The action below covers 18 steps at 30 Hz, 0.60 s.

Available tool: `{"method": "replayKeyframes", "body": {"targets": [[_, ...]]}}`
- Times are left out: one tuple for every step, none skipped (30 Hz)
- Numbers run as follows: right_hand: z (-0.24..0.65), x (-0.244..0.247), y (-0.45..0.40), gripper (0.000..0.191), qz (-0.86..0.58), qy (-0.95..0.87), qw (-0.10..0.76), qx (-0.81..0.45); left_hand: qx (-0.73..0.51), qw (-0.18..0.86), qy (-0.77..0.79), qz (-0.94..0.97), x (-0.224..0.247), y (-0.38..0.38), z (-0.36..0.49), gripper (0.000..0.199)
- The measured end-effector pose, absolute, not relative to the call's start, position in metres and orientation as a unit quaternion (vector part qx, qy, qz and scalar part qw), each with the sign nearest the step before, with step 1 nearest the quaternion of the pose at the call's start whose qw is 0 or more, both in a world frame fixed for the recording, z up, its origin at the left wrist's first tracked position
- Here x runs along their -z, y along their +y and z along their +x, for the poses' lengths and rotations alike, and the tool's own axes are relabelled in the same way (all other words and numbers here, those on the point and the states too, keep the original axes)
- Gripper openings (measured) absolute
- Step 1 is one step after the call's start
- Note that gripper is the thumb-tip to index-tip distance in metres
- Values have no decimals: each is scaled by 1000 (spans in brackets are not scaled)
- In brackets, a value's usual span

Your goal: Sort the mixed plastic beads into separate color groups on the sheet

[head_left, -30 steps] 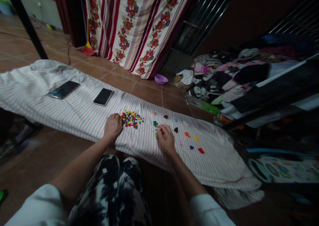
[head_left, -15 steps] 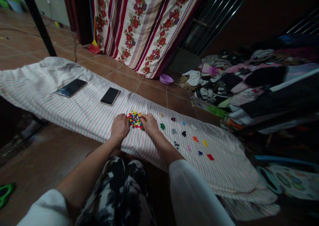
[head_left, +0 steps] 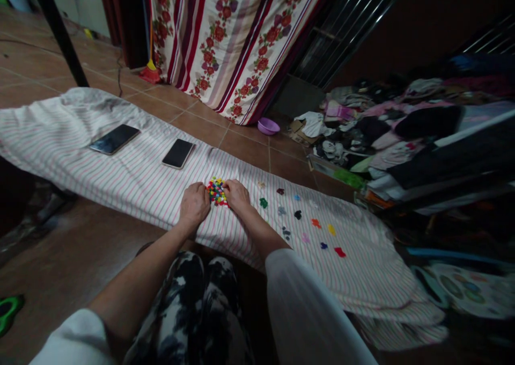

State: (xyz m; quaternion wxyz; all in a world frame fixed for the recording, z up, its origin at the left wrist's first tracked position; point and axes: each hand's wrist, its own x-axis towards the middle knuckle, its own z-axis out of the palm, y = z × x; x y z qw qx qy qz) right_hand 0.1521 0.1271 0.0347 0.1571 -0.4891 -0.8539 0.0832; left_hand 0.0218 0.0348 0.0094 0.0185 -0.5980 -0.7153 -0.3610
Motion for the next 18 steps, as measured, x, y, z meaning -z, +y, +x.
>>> {"method": "replayKeyframes", "body": {"targets": [[152, -35, 126, 16, -492, -852, 160, -83, 361, 18, -716, -597, -10, 35, 22, 27], [153, -35, 126, 16, -493, -850, 165, -83, 360, 16, -716, -598, -10, 35, 22, 27], [154, -35, 125, 15, -492, -849, 172, -84, 358, 15, -716, -599, -10, 35, 22, 27], [155, -35, 124, 15, -490, -848, 183, -85, 355, 13, -717, -600, -10, 34, 22, 27], [155, -34, 123, 15, -488, -847, 194, -87, 351, 12, -718, -601, -11, 34, 21, 27], [156, -34, 121, 15, -486, -844, 207, -89, 348, 12, -719, -602, -11, 34, 21, 27], [157, -34, 120, 15, -486, -841, 219, -92, 345, 12, -719, -603, -11, 33, 21, 27], [158, -34, 118, 16, -485, -838, 230, -96, 342, 14, -719, -604, -11, 33, 21, 27], [160, -34, 116, 16, -483, -836, 241, -101, 339, 15, -720, -606, -12, 33, 21, 27], [162, -34, 113, 17, -478, -835, 250, -106, 335, 16, -720, -607, -12, 33, 21, 27], [165, -35, 111, 18, -473, -835, 258, -111, 332, 17, -721, -607, -12, 33, 21, 28], [168, -35, 108, 20, -467, -836, 266, -116, 330, 16, -722, -607, -13, 33, 21, 29], [173, -37, 106, 21, -462, -836, 272, -119, 329, 15, -724, -606, -13, 33, 21, 29], [179, -38, 104, 23, -460, -835, 279, -120, 329, 14, -726, -604, -13, 32, 21, 30], [185, -40, 102, 24, -461, -832, 286, -120, 328, 14, -727, -604, -14, 32, 21, 30], [193, -42, 101, 25, -464, -827, 294, -119, 326, 14, -727, -604, -14, 32, 21, 30], [202, -44, 99, 26, -467, -822, 302, -118, 322, 16, -727, -606, -14, 32, 21, 30], [211, -46, 98, 26, -472, -816, 312, -118, 319, 18, -727, -608, -14, 32, 21, 30]]}}
